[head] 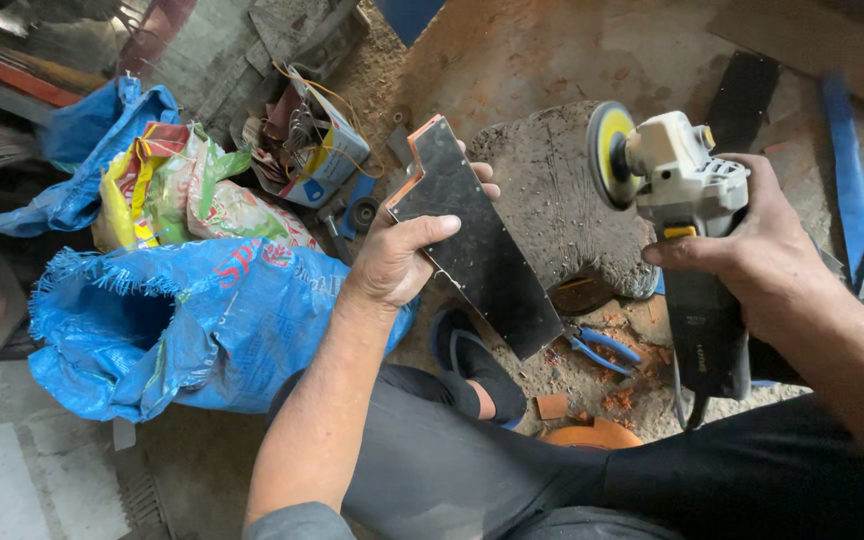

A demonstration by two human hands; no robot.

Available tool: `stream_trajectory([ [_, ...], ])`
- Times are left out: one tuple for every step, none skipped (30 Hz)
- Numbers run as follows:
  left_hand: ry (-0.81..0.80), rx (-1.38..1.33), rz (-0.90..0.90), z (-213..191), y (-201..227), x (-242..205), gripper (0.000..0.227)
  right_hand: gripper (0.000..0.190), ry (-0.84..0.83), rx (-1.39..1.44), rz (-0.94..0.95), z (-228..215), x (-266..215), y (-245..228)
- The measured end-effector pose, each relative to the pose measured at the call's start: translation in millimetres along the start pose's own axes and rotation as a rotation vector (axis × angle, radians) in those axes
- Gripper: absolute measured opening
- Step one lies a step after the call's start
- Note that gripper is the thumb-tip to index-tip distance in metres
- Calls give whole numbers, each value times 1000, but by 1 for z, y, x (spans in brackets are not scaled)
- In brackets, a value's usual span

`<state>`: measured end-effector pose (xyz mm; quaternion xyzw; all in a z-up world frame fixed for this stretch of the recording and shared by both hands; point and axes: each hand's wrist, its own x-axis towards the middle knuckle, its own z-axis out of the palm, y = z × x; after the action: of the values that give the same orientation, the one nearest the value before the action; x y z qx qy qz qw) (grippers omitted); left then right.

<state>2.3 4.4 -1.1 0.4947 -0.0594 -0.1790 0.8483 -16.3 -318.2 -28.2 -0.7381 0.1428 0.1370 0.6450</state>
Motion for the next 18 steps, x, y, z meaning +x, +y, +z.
stream_trajectory([
  [12,-6,3,0,2,0,71,90,-10,62,2,0,3,1],
  [25,-18,0,0,3,0,71,90,-23,100,8,-1,4,3],
  [32,-6,19,0,5,-1,71,90,-36,138,13,-2,6,6],
  [38,4,41,-1,8,-2,70,90,-47,172,16,-5,9,8],
  [43,14,63,-3,11,-3,69,91,-56,184,17,-6,11,11],
  [83,44,108,-5,15,-3,66,92,-61,198,17,-8,14,14],
  [122,73,152,-8,19,-4,63,93,-66,212,17,-10,16,17],
  [167,104,200,-11,24,-6,61,93,-80,234,26,-10,18,19],
  [190,136,253,-15,28,-8,59,92,-94,256,35,-10,20,20],
  [212,168,307,-19,32,-9,58,92,-109,277,42,-10,22,22],
  [235,201,361,-23,36,-10,57,88,-165,318,8,-9,25,22],
  [244,245,398,-28,40,-12,56,84,-223,357,-24,-8,26,21],
  [253,290,434,-33,44,-15,55,81,-281,396,-55,-7,25,21],
  [263,335,475,-38,47,-16,54,79,-297,409,-27,-6,26,18],
  [278,329,484,-42,48,-18,54,77,-312,422,1,-5,26,14],
  [294,325,489,-46,50,-20,54,76,-327,437,32,-3,25,11],
  [311,321,494,-50,51,-22,54,74,-304,458,44,-1,24,7],
  [325,317,507,-54,51,-23,55,73,-279,479,55,-1,23,1],
])
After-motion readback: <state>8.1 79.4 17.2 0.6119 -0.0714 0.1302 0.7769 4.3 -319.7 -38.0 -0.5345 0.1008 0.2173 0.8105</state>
